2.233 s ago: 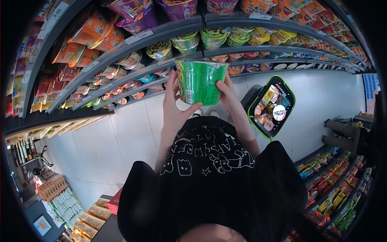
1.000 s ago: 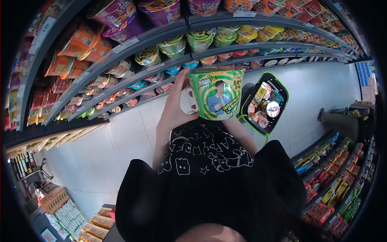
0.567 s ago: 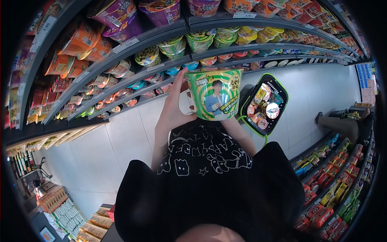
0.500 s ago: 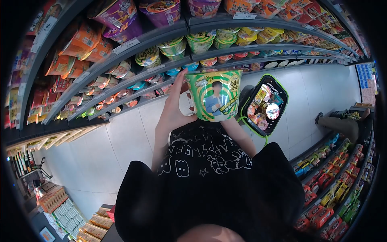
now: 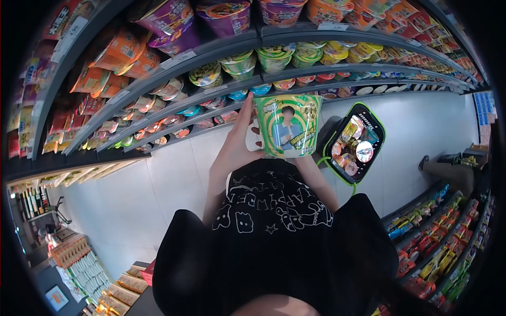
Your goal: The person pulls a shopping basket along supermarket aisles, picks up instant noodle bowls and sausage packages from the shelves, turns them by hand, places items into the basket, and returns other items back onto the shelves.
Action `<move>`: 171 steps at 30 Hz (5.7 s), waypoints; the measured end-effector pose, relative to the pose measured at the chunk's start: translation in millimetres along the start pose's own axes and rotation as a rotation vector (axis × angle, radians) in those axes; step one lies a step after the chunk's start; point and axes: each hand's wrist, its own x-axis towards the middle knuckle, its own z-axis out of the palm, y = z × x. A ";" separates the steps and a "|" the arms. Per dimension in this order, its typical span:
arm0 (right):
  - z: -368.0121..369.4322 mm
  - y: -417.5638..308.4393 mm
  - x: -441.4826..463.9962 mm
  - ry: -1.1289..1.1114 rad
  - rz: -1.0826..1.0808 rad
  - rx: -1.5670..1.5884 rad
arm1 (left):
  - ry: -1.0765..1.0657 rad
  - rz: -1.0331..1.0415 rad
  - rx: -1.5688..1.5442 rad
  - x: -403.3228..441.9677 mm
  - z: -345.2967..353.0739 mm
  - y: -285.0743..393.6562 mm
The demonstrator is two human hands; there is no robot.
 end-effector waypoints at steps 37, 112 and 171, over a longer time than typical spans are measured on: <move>-15.5 -28.5 -20.3 0.428 0.180 -1.140 | 0.041 0.190 0.422 -16.2 -17.0 -69.5; -349.9 314.0 -399.6 1.066 1.143 -1.783 | -1.138 -0.516 0.268 -145.5 166.1 -230.2; -557.5 -157.3 -321.2 1.372 -0.329 -0.342 | 0.368 -0.646 -0.212 13.1 327.1 -83.7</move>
